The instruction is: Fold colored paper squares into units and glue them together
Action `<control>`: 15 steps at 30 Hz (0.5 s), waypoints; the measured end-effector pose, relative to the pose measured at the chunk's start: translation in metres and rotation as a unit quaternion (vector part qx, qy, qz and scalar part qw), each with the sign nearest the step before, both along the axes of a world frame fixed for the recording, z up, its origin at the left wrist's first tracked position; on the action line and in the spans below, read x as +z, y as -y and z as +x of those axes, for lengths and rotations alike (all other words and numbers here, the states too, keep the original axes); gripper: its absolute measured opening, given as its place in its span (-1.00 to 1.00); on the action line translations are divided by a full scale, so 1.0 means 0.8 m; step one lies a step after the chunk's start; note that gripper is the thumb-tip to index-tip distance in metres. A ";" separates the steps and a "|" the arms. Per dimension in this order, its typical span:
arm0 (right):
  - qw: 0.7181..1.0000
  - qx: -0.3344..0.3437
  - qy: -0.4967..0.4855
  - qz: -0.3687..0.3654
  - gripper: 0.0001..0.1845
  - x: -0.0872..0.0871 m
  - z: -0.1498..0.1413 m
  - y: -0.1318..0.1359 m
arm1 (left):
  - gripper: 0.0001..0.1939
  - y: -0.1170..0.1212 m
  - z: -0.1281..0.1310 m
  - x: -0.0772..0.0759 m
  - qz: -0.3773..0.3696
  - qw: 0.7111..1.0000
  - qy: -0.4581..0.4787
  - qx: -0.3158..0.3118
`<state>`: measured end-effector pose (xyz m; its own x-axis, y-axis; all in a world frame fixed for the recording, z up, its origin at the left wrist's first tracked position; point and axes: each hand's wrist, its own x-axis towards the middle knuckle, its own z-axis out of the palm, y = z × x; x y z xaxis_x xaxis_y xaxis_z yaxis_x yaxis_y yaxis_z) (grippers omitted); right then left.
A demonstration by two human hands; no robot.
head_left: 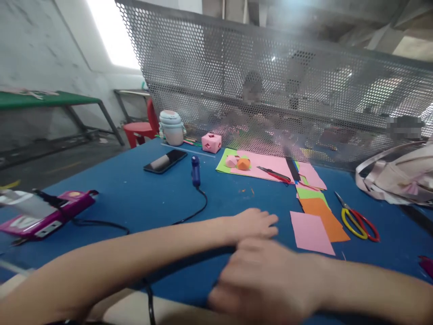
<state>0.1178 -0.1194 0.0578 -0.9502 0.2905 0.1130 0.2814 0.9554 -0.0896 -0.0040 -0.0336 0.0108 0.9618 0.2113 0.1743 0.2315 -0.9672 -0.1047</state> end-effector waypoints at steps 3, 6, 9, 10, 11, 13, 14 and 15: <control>0.984 -0.179 0.024 0.004 -0.66 -0.005 0.076 -0.039 | -0.90 0.006 -0.027 -0.011 -0.003 1.000 0.007 -0.006; 0.917 -0.383 0.097 -0.049 -0.24 -0.019 0.156 -0.070 | -0.89 0.011 -0.034 -0.014 0.008 1.000 0.020 -0.002; 0.891 -0.416 0.127 -0.133 -0.09 -0.030 0.195 -0.082 | -0.89 0.011 -0.029 -0.012 -0.016 0.999 0.035 0.003; 0.893 -0.409 0.122 -0.141 -0.11 -0.031 0.197 -0.083 | -0.87 0.007 -0.027 -0.011 -0.027 0.999 0.040 0.008; 0.898 -0.400 0.115 -0.139 -0.13 -0.032 0.195 -0.084 | -0.85 0.001 -0.026 -0.010 -0.036 0.998 0.045 0.018; 0.907 -0.386 0.106 -0.128 -0.20 -0.032 0.187 -0.084 | -0.78 -0.023 -0.027 -0.007 -0.047 0.994 0.070 0.067; 0.910 -0.381 0.105 -0.127 -0.22 -0.031 0.183 -0.085 | -0.75 -0.040 -0.029 -0.006 -0.050 0.990 0.086 0.103; 0.910 -0.379 0.104 -0.128 -0.22 -0.029 0.181 -0.086 | -0.72 -0.059 -0.032 -0.004 -0.054 0.981 0.109 0.148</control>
